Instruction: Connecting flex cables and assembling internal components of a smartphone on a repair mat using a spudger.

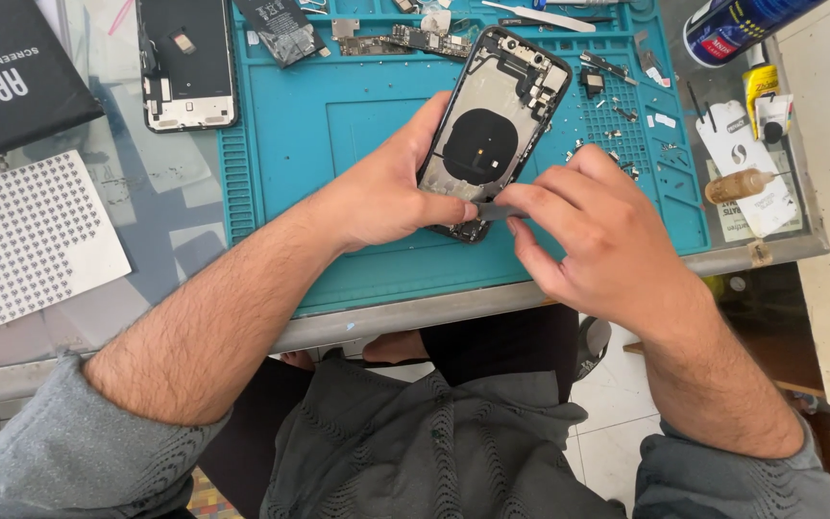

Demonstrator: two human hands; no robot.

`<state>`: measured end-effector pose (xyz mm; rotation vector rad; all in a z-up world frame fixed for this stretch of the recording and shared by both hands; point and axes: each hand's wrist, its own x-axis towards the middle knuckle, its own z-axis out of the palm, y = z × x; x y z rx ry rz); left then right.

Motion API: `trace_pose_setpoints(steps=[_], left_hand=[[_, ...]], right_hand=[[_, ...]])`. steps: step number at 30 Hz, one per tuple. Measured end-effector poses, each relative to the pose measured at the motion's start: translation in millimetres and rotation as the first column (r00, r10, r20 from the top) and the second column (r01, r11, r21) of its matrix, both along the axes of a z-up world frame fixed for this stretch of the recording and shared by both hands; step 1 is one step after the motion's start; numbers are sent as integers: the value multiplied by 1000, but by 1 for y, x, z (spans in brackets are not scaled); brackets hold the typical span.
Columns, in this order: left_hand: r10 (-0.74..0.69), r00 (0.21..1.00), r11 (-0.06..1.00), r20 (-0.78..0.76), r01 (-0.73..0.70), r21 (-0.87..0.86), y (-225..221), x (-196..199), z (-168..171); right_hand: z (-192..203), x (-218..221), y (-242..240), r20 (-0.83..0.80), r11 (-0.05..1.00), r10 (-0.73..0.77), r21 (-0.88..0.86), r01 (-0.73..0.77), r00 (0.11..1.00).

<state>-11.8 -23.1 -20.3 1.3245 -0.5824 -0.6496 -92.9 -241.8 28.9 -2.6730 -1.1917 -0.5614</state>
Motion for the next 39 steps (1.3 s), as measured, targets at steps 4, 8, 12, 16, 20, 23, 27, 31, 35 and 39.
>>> trace_pose_setpoints(steps=[4, 8, 12, 16, 20, 23, 27, 31, 35, 39], left_hand=[[14, 1000, 1000, -13, -15, -7, 0, 0, 0], [41, 999, 999, -12, -41, 2, 0, -1, 5], [76, 992, 997, -100, -73, 36, 0, -2, 7], [79, 994, 997, -78, -78, 24, 0, -2, 5], [88, 995, 995, -54, -86, 46, 0, -3, 9], [86, 993, 996, -81, -83, 34, 0, -3, 8], [96, 993, 995, -73, -92, 45, 1, -3, 10], [107, 991, 993, -77, -102, 67, 1, -4, 14], [114, 991, 993, -64, -112, 39, 0, -6, 13], [138, 989, 990, -60, -135, 52, 0, -7, 12]], right_hand=[[-2, 4, 2, -58, 999, 21, 37, -19, 998], [-5, 5, 7, -127, 994, 20, 113, -6, 992], [-9, 7, 8, -160, 989, 12, 147, 12, 987], [-9, 8, 8, -174, 985, 18, 173, 12, 984], [-11, 7, 5, -131, 983, 40, 183, -15, 991], [-9, 3, 2, -97, 981, 42, 190, -22, 994], [-4, -7, -6, -68, 976, -12, 215, 27, 998], [-4, -22, -15, -138, 933, -155, 304, 191, 978], [-22, -32, -21, -190, 918, -221, 291, 270, 956], [-37, -35, -23, -164, 935, -220, 245, 255, 962]])
